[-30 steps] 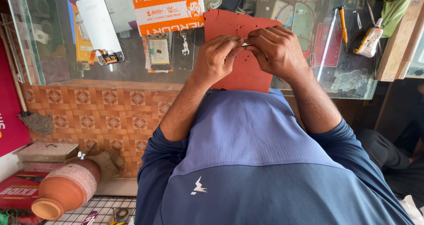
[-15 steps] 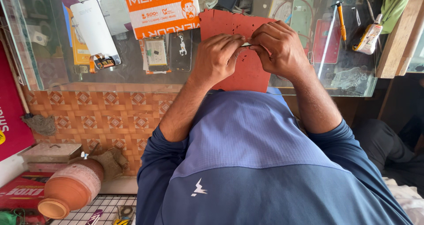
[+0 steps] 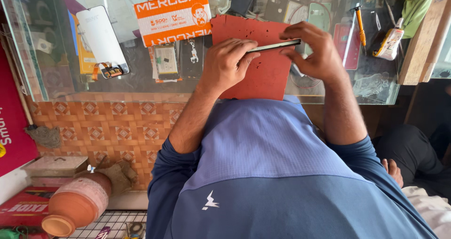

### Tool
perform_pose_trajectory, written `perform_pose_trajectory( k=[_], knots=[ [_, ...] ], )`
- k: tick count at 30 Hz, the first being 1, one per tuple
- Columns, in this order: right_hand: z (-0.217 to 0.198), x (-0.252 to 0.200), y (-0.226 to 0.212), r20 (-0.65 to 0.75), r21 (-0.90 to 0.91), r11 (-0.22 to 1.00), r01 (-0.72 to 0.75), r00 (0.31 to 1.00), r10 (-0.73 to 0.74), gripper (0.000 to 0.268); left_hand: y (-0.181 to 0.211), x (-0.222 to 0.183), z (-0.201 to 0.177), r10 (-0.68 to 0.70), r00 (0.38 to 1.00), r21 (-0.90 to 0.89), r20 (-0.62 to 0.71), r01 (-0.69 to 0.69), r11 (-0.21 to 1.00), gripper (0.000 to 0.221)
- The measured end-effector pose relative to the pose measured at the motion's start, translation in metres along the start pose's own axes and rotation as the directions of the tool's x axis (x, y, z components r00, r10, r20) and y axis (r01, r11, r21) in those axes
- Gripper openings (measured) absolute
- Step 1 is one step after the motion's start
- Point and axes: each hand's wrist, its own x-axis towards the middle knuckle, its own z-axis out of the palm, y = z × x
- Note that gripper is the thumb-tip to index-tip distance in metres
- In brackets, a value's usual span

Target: The person disassembles a smartphone, removes the back cover, and uses a screwdriver to manipulate internal components. They then apply adhesive to the frame, wipe the back cover with a cloth, and reassemble the device by snapping the back cover into place.

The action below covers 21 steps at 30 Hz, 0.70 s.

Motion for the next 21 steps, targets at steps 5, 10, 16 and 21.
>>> perform_pose_trajectory(
  k=[5, 10, 16, 21],
  knots=[
    [0.002, -0.013, 0.015, -0.062, -0.015, 0.998, -0.06, 0.996, 0.059, 0.022, -0.006, -0.012, -0.013, -0.066, 0.997, -0.201, -0.028, 0.059, 0.978, 0.034],
    [0.006, -0.017, 0.022, -0.065, -0.004, 0.993, -0.12, 0.991, 0.119, 0.019, -0.022, -0.036, -0.017, -0.201, 0.979, -0.355, -0.034, 0.176, 0.918, 0.026],
    [0.002, -0.006, 0.005, -0.051, -0.039, 0.992, -0.122, 0.991, 0.12, 0.018, -0.027, -0.037, -0.009, -0.166, 0.983, -0.339, -0.082, 0.129, 0.932, 0.028],
    [0.0, 0.014, -0.027, 0.028, -0.294, 0.95, 0.106, 0.994, -0.102, 0.031, -0.016, -0.028, -0.015, -0.098, 0.992, -0.214, -0.081, 0.078, 0.974, 0.029]
  ],
)
